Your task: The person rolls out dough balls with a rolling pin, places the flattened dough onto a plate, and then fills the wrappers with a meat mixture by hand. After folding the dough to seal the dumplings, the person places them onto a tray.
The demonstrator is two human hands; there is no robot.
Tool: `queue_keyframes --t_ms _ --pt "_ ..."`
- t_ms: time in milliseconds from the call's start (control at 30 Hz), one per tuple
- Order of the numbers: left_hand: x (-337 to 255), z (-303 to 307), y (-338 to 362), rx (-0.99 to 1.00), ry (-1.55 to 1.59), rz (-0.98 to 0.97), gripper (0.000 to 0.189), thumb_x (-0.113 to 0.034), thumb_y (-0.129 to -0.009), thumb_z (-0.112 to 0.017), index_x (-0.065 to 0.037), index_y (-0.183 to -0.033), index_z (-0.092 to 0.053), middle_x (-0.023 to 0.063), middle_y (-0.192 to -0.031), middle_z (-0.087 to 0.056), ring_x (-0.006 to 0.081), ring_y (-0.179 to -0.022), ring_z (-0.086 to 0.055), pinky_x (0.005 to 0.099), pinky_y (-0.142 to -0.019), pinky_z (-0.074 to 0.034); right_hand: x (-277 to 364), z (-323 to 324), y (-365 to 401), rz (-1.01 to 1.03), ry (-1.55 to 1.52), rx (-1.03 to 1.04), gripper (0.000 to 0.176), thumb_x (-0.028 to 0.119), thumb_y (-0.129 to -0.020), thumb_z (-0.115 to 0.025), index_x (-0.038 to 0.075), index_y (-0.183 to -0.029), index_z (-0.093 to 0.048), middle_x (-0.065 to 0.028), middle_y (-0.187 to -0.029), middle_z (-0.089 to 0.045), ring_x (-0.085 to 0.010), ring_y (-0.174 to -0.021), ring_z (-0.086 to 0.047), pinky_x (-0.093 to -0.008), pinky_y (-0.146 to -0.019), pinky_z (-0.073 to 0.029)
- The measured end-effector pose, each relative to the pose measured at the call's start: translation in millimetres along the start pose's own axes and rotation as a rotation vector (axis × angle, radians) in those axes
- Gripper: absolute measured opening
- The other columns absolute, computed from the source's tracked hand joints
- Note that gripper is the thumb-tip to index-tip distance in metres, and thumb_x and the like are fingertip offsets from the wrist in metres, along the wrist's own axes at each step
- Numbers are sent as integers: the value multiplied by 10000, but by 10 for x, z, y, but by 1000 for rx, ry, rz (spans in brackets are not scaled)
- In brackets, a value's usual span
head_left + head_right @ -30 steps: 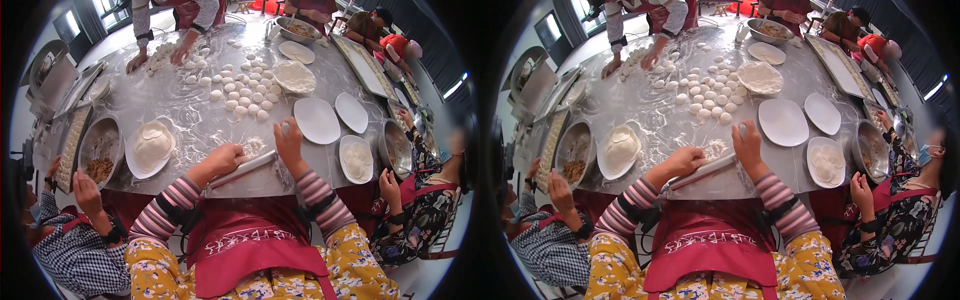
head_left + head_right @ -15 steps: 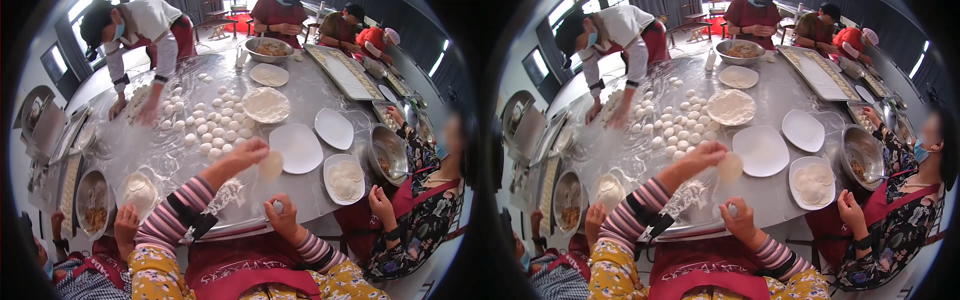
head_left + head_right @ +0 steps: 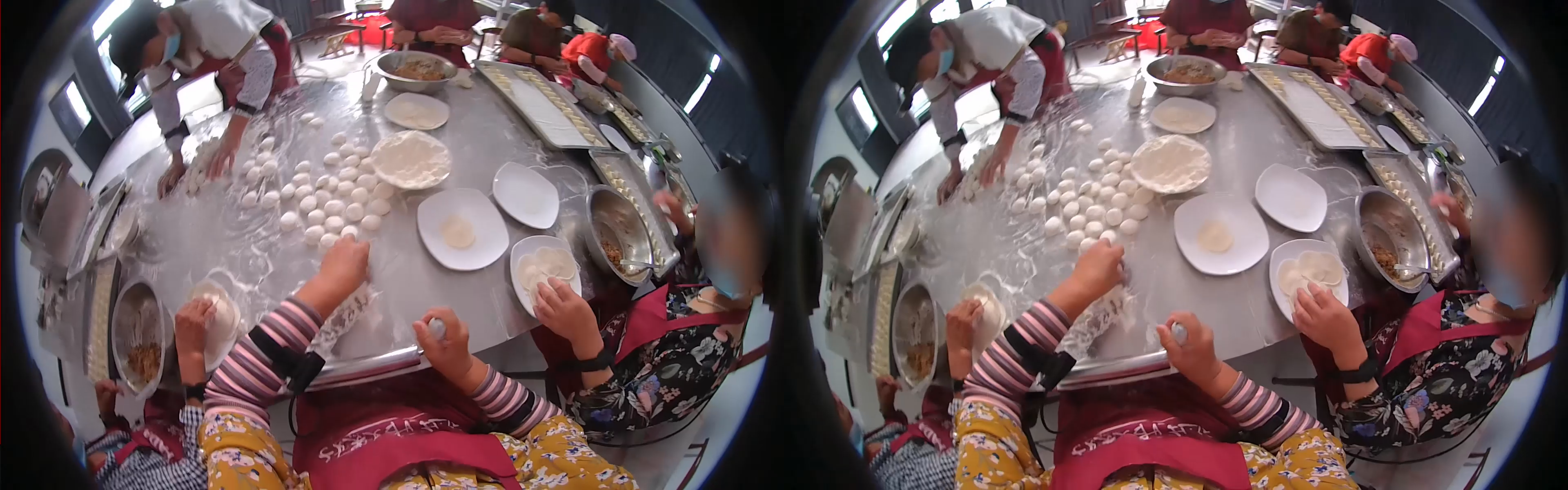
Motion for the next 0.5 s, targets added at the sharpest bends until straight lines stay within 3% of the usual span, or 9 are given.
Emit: queue_keyframes --t_ms 67,200,333,500 --pt "125 -63 130 180 45 30 277 -153 -684 -726 -27 -896 -599 182 -965 -629 388 -920 -611 483 -749 -497 71 -3 24 15 48 34 224 41 -832 -715 47 -974 -542 -128 -765 -605 -307 -623 -631 -359 -548 -490" --pt "226 84 430 125 9 30 342 -252 -710 -784 -17 -869 -594 198 -854 -637 411 -854 -618 488 -723 -493 -120 -15 52 -75 -22 31 217 41 -839 -712 52 -965 -535 -115 -759 -594 -275 -596 -612 -341 -530 -470" --pt "315 143 662 135 154 122 326 -235 -725 -795 -10 -841 -590 200 -813 -637 399 -805 -627 453 -698 -494 -312 -66 25 -155 -108 39 204 36 -851 -701 51 -955 -527 -84 -755 -586 -199 -584 -605 -316 -510 -455" --pt "315 -57 935 280 726 199 226 -94 -738 -758 21 -885 -631 133 -811 -672 218 -751 -660 337 -668 -514 -349 -95 49 -205 -146 60 192 21 -856 -688 52 -940 -518 -55 -684 -570 -139 -541 -587 -280 -483 -448"
Point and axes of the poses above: each hand's wrist, its own y-axis away from the middle knuckle, its own z-axis out of the back of the hand, x = y × z, the point moved 10 cm from there along -y, towards the middle knuckle
